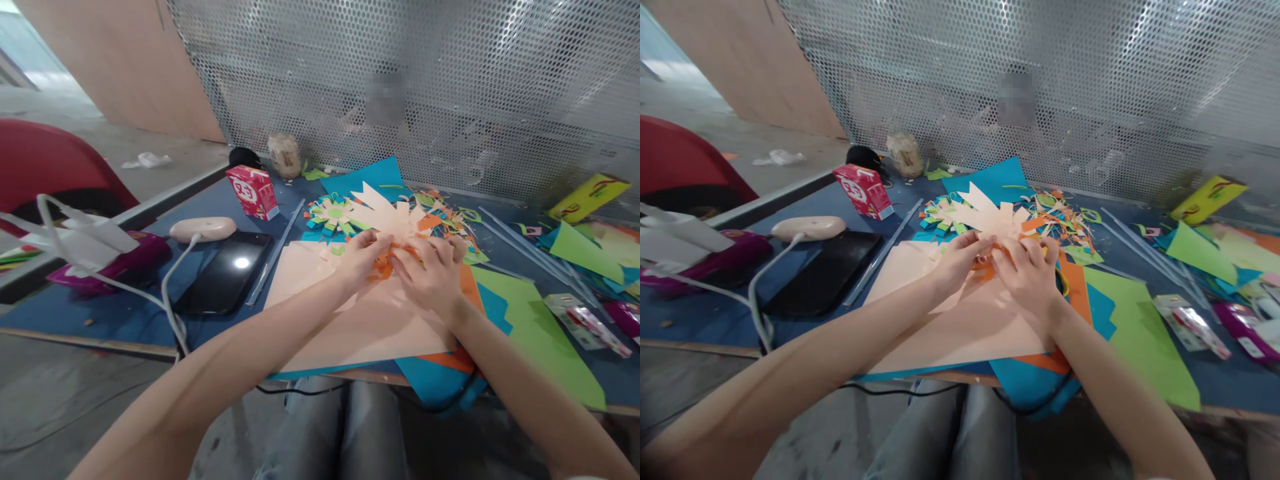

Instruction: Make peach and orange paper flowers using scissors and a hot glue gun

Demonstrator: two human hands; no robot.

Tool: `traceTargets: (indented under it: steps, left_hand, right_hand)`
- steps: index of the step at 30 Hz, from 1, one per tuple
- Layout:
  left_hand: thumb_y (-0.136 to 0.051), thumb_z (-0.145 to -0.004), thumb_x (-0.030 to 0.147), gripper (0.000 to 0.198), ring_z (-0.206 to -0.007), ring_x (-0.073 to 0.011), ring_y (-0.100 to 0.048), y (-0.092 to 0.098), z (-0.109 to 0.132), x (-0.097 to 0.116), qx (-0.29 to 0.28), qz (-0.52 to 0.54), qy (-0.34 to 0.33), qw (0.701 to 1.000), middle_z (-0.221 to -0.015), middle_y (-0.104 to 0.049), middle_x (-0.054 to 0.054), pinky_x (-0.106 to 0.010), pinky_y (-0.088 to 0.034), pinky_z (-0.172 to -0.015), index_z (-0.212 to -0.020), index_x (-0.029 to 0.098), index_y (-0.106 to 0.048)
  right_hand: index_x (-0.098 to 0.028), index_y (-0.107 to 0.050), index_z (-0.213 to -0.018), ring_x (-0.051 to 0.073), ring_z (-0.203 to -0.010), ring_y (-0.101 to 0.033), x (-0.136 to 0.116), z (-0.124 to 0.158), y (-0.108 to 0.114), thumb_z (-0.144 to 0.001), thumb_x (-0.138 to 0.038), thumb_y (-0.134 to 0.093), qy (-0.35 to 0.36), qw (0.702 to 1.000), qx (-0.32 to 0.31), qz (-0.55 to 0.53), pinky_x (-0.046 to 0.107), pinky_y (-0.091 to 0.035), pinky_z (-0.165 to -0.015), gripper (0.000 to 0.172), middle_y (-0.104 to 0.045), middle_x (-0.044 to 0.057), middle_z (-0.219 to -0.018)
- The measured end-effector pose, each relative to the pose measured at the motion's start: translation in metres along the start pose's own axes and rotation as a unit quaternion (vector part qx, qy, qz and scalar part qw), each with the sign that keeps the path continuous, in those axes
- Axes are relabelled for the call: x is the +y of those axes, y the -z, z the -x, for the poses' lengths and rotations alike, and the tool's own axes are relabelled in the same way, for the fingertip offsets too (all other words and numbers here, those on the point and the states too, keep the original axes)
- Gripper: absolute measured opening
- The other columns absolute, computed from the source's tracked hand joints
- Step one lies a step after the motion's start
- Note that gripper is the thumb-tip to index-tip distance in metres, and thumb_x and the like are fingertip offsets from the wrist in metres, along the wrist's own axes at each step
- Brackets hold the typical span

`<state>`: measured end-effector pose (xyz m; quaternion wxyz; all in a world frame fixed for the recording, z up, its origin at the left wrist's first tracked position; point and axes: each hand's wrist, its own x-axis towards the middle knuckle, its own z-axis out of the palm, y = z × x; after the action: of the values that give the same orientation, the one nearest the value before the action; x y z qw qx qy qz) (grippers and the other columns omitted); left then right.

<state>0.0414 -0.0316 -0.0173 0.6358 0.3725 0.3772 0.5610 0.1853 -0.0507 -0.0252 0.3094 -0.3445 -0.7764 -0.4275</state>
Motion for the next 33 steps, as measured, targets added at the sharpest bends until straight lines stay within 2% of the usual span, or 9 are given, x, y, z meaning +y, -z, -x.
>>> traceTargets:
  steps: [7, 14, 19, 25, 29, 33]
  left_hand:
    - [-0.073, -0.059, 0.03, 0.027, -0.045, -0.0048, -0.046, 0.002, -0.003, -0.002, 0.009, -0.005, -0.003, 1.0, -0.052, -0.052, 0.005, -0.018, -0.037, -0.046, -0.059, 0.016, -0.049]
    - [-0.07, -0.06, 0.033, 0.025, -0.049, -0.0077, -0.052, 0.015, -0.021, -0.007, 0.056, -0.004, -0.009, 0.998, -0.056, -0.055, 0.003, -0.018, -0.038, -0.046, -0.062, 0.016, -0.051]
    - [-0.069, -0.061, 0.033, 0.024, -0.049, -0.0081, -0.052, 0.02, -0.026, -0.009, 0.055, 0.0, -0.014, 0.998, -0.058, -0.056, 0.003, -0.019, -0.04, -0.046, -0.064, 0.017, -0.051]
    - [-0.073, -0.058, 0.034, 0.031, -0.045, -0.0096, -0.053, 0.012, -0.014, -0.005, -0.001, -0.019, 0.038, 0.999, -0.055, -0.053, 0.003, -0.021, -0.041, -0.044, -0.062, 0.017, -0.048]
    - [-0.071, -0.06, 0.03, 0.026, -0.045, -0.0056, -0.047, 0.011, -0.013, -0.002, 0.008, -0.043, 0.01, 0.999, -0.052, -0.05, 0.004, -0.018, -0.035, -0.043, -0.058, 0.016, -0.049]
    - [-0.071, -0.059, 0.029, 0.023, -0.046, -0.0052, -0.046, 0.014, -0.016, 0.0, 0.021, -0.047, -0.003, 0.999, -0.052, -0.05, 0.004, -0.018, -0.034, -0.045, -0.059, 0.015, -0.052]
  right_hand:
    - [-0.021, -0.064, -0.083, 0.018, -0.092, -0.047, 0.001, -0.001, 0.003, -0.083, -0.023, -0.058, 0.005, 1.0, -0.015, -0.018, 0.037, -0.028, -0.089, 0.006, -0.066, 0.004, -0.094]
    - [-0.023, -0.062, -0.076, 0.016, -0.088, -0.049, 0.003, -0.001, 0.007, -0.082, -0.023, -0.06, -0.02, 0.997, -0.01, -0.075, 0.034, -0.031, -0.083, 0.007, -0.063, 0.003, -0.087]
    - [-0.024, -0.062, -0.082, 0.017, -0.089, -0.051, 0.0, 0.0, 0.008, -0.082, -0.023, -0.062, -0.002, 0.992, -0.009, -0.124, 0.033, -0.034, -0.081, 0.001, -0.062, 0.003, -0.09]
    - [-0.022, -0.06, -0.076, 0.016, -0.084, -0.052, 0.01, -0.001, 0.003, -0.079, -0.022, -0.064, -0.104, 0.986, 0.023, -0.126, 0.032, -0.038, -0.079, 0.005, -0.061, 0.003, -0.086]
    - [-0.023, -0.061, -0.072, 0.017, -0.08, -0.052, 0.023, -0.001, 0.003, -0.078, -0.026, -0.064, -0.161, 0.983, 0.047, -0.076, 0.036, -0.033, -0.08, 0.008, -0.062, 0.002, -0.083]
    - [-0.021, -0.06, -0.07, 0.019, -0.083, -0.053, 0.044, 0.003, 0.002, -0.08, -0.033, -0.06, -0.229, 0.972, 0.031, -0.047, 0.037, -0.03, -0.082, 0.015, -0.062, 0.004, -0.084]
